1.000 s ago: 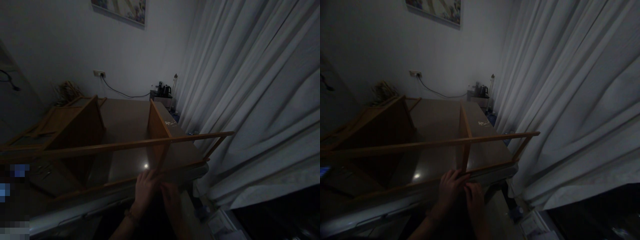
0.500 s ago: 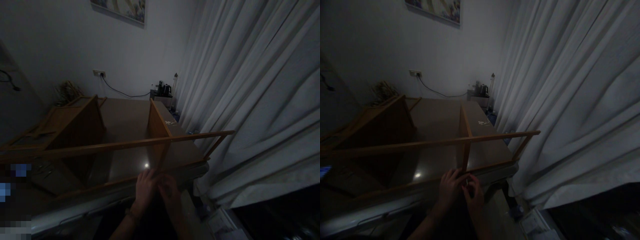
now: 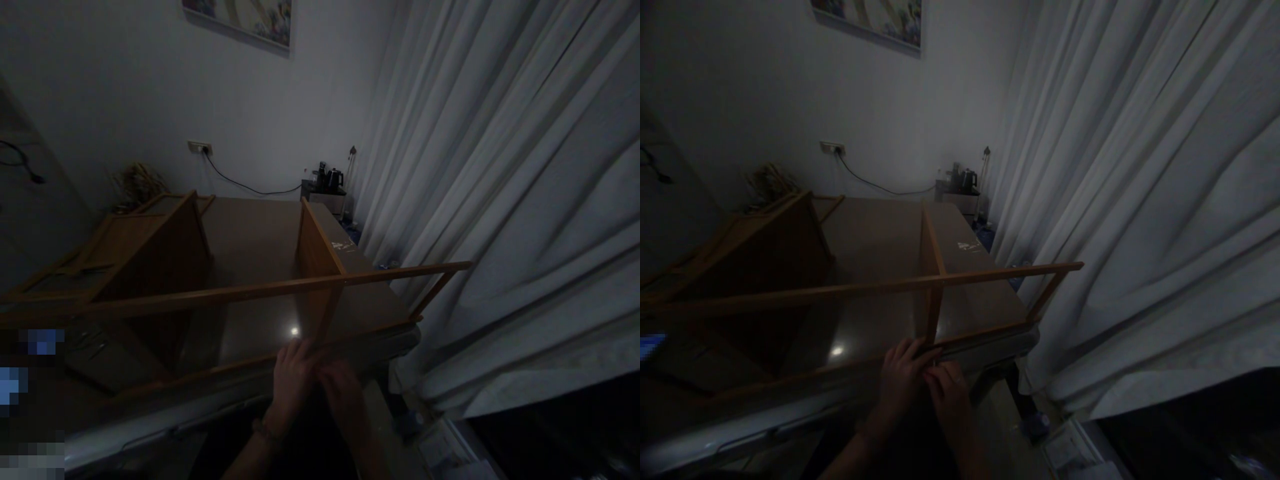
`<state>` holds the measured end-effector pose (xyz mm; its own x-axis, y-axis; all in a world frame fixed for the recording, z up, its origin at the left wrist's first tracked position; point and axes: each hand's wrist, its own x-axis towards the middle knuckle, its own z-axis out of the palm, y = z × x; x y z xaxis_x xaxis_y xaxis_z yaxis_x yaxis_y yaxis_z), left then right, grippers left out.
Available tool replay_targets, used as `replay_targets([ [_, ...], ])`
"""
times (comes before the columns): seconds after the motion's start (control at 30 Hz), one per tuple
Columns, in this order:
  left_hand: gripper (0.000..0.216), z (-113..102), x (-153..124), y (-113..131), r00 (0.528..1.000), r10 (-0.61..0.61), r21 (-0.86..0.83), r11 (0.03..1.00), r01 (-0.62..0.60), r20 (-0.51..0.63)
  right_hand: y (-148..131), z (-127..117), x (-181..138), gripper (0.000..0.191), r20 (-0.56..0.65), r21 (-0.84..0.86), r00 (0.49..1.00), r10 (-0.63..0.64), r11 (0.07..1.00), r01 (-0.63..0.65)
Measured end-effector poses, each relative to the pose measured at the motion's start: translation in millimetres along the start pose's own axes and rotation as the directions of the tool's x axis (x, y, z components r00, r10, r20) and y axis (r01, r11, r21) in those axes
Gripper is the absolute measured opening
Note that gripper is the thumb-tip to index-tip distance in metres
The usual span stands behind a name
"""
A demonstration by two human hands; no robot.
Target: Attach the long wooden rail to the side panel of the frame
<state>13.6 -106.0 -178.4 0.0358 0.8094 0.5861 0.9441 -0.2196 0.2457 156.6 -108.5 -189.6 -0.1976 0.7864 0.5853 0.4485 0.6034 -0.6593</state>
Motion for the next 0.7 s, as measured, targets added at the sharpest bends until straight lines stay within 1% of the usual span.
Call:
replay_targets([
  [0.07,0.04,1.3,-0.7,-0.6,1.0,-0.002,0.005,1.0,0.002,0.007,-5.7,3.6,1.1,0.023,-0.013,0.017,0.999,0.05,0.999,-0.05],
  [0.17,0.043,2.6,-1.1,-1.3,1.0,-0.003,0.0,1.0,0.003,0.024,-10.5,6.0,0.8,0.023,-0.065,0.046,0.988,0.138,0.99,-0.135],
  [0.27,0.04,1.6,-0.2,-0.5,0.999,-0.007,-0.003,1.0,0.007,0.045,-11.0,8.1,-0.5,0.023,-0.112,0.081,0.97,0.214,0.975,-0.206],
  [0.33,0.039,0.3,0.7,0.4,0.999,-0.008,-0.004,1.0,0.008,0.041,-10.5,9.7,-1.0,0.024,-0.13,0.103,0.962,0.239,0.969,-0.226],
  [0.5,0.039,-1.9,2.3,1.6,1.0,0.01,0.005,1.0,-0.01,0.012,-7.8,8.9,-1.1,0.024,-0.142,0.098,0.963,0.228,0.972,-0.215],
  [0.7,0.042,0.0,0.8,-0.4,1.0,0.007,-0.004,1.0,-0.007,0.008,2.8,-0.4,-2.8,0.019,-0.106,0.02,0.987,0.119,0.993,-0.118],
])
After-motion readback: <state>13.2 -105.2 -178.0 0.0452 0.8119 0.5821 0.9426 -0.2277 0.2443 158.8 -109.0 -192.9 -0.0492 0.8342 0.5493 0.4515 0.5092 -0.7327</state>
